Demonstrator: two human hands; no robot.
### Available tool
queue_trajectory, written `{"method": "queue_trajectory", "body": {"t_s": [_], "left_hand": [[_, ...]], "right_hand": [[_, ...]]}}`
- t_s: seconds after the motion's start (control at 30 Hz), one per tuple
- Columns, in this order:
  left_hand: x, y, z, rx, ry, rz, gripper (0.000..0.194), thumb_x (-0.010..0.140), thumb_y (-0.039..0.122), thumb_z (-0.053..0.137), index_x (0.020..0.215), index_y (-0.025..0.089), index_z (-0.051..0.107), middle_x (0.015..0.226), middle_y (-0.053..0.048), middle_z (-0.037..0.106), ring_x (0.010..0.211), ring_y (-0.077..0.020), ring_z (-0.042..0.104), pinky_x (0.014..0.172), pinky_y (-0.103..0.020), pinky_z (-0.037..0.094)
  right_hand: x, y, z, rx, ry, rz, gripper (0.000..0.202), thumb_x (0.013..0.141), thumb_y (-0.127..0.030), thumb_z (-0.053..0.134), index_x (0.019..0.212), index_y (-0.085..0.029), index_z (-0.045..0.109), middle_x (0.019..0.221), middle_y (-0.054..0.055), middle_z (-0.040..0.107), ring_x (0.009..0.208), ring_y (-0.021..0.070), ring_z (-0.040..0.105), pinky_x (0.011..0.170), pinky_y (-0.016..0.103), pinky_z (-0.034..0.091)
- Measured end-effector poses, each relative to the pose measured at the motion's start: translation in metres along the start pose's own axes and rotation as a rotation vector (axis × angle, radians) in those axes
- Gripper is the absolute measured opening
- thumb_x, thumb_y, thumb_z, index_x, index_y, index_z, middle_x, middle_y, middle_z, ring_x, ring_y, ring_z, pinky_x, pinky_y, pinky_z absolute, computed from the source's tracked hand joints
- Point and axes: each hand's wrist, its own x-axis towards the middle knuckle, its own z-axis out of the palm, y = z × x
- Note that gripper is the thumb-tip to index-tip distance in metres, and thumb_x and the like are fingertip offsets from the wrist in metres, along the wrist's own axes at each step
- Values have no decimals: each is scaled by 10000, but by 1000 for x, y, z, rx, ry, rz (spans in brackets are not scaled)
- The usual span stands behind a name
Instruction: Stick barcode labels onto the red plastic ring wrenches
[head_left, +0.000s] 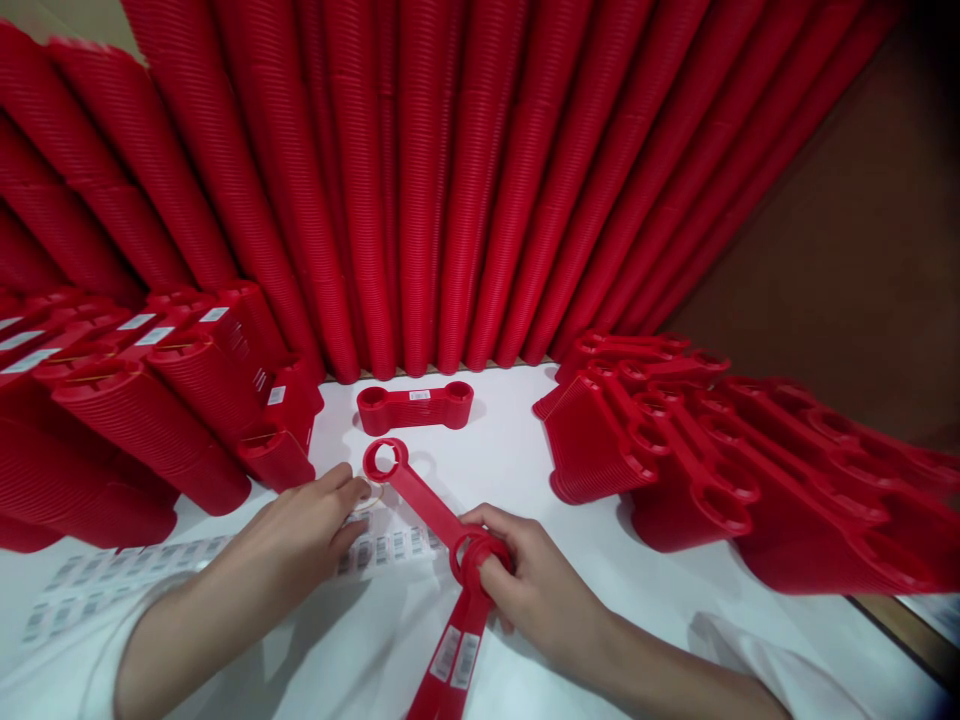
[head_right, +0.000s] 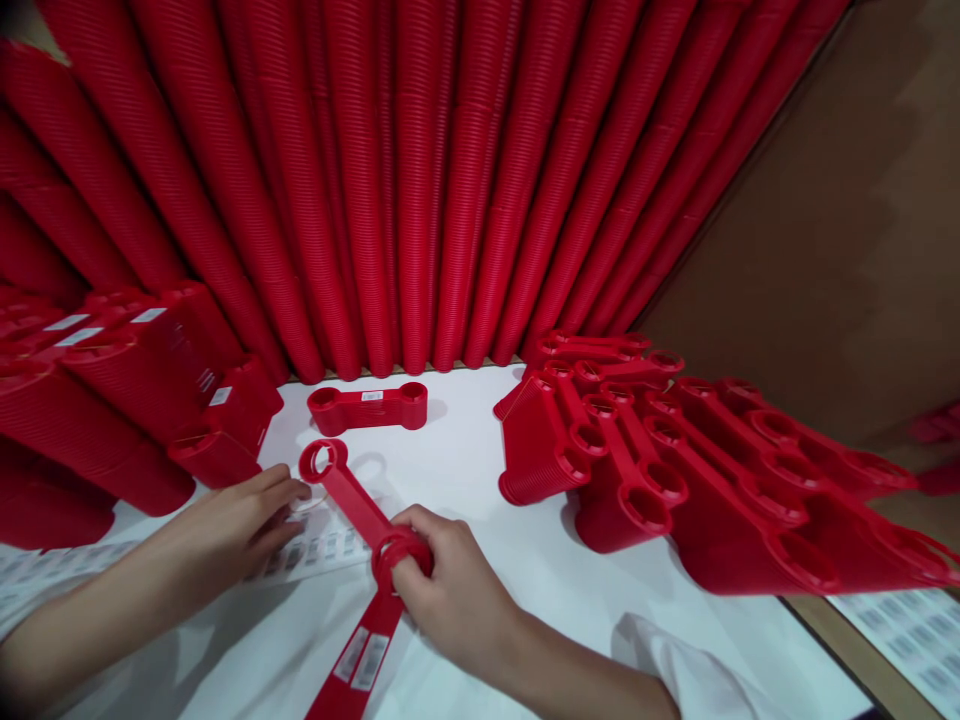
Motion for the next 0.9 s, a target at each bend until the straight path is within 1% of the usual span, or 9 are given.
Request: {"method": "queue_trajectory", "body": {"t_s": [0.13,0.27,0.37,0.47,0.6,0.7,0.8,0.9], "left_hand": [[3,4,0,83,-90,-58,231,883,225,350,819,178,567,871,-57,551,670,-178,564,567,-295,379],[1,11,-7,126,-100,-63,155,857,210,421,902,190,568,939,-50,560,735,-182,581,553,-276,380],[-2,15,-10,154,-110,-51,149,835,166,420,859,185,567,922,-44,559,690,-164,572,515,-262,368],[-4,16,-8,172,-114,-35,153,803,122,424,829,181,562,906,-41,557,652,-156,562,504,-265,373],[-9,14,-5,94,-73,-3,185,802,137,462,954,180,558,991,-53,553,782,-186,579,610,-288,442],[-13,10,-6,37,-44,38,123,843,209,480,927,177,564,990,-57,547,817,-191,566,680,-301,451],[-16,7,-8,2,-27,87,94,859,233,481,857,181,559,936,-46,547,771,-164,550,668,-279,426],[-16,5,-10,3,-56,91,79,839,179,477,800,189,545,872,-23,550,708,-145,534,599,-264,376]], "right_hand": [[0,2,0,-14,-10,6,141,722,-154,414,792,-166,536,559,-52,449,399,57,346,379,177,268],[-1,3,2,7,-20,72,155,722,-211,429,820,-166,540,531,-65,402,376,55,294,361,181,245],[-1,3,3,4,-26,100,170,717,-244,460,834,-163,552,529,-64,396,383,56,288,364,181,244],[-2,3,3,-18,-6,96,193,715,-261,483,855,-158,567,530,-56,420,386,60,302,368,183,253],[-2,3,3,-20,-3,93,187,719,-269,489,850,-159,565,543,-48,440,390,59,298,371,184,253],[-2,3,3,-9,-19,91,162,722,-269,494,827,-163,558,554,-44,441,394,59,295,373,188,250],[-2,3,3,-7,-14,89,152,723,-264,493,821,-166,558,547,-48,423,395,62,294,375,192,251],[-1,4,4,-9,-3,78,160,713,-263,497,817,-163,566,541,-45,434,394,65,306,369,193,258]]}}
